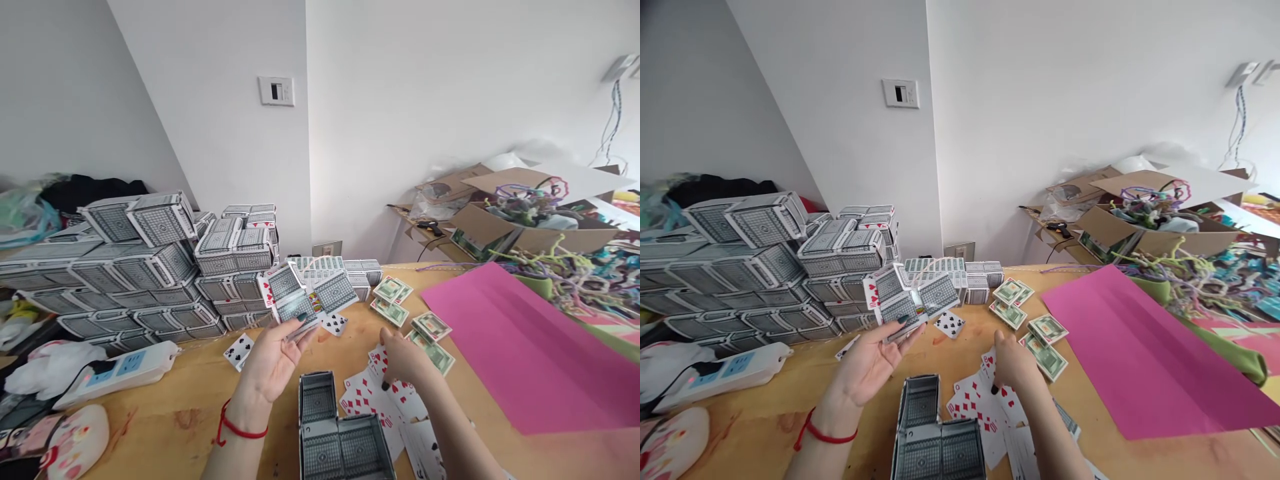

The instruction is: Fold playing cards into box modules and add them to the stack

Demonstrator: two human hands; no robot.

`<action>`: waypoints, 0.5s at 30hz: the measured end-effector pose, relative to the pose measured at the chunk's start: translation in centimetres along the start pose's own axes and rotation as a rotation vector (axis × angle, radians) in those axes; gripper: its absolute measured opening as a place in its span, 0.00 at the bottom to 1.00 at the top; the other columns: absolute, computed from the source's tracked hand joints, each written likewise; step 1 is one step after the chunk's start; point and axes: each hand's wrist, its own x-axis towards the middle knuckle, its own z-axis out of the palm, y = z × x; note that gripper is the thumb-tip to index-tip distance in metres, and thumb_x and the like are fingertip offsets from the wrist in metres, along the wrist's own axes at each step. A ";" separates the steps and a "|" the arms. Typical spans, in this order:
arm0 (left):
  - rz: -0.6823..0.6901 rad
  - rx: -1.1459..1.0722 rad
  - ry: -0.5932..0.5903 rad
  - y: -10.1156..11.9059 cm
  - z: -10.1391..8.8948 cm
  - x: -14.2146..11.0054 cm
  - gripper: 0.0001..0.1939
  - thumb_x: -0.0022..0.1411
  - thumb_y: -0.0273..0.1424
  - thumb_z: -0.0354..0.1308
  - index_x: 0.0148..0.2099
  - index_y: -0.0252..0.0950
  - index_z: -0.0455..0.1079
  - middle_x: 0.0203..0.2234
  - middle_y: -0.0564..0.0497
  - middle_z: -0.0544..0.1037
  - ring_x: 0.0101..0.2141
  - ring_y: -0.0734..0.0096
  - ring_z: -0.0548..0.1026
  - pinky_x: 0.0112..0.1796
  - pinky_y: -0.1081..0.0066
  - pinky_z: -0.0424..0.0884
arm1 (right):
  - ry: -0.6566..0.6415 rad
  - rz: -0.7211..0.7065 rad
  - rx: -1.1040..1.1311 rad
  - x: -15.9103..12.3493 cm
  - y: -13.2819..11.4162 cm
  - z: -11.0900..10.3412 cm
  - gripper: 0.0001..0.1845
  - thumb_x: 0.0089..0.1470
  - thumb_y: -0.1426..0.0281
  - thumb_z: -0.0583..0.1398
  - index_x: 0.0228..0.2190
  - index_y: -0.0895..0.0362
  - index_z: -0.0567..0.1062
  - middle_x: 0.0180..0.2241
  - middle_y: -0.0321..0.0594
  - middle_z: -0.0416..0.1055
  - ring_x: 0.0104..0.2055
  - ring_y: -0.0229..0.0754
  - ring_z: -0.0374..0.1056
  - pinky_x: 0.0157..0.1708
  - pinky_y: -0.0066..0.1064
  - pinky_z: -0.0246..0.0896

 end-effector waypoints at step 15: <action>0.148 0.256 -0.097 -0.1 -0.2 -0.5 0.24 0.52 0.22 0.59 0.52 0.40 0.64 0.43 0.48 0.76 0.41 0.62 0.76 0.40 0.64 0.74 | 0.320 -0.190 0.625 -1.7 0.9 -3.7 0.13 0.53 0.61 0.52 0.24 0.56 0.67 0.17 0.33 0.67 0.18 0.38 0.62 0.16 0.26 0.49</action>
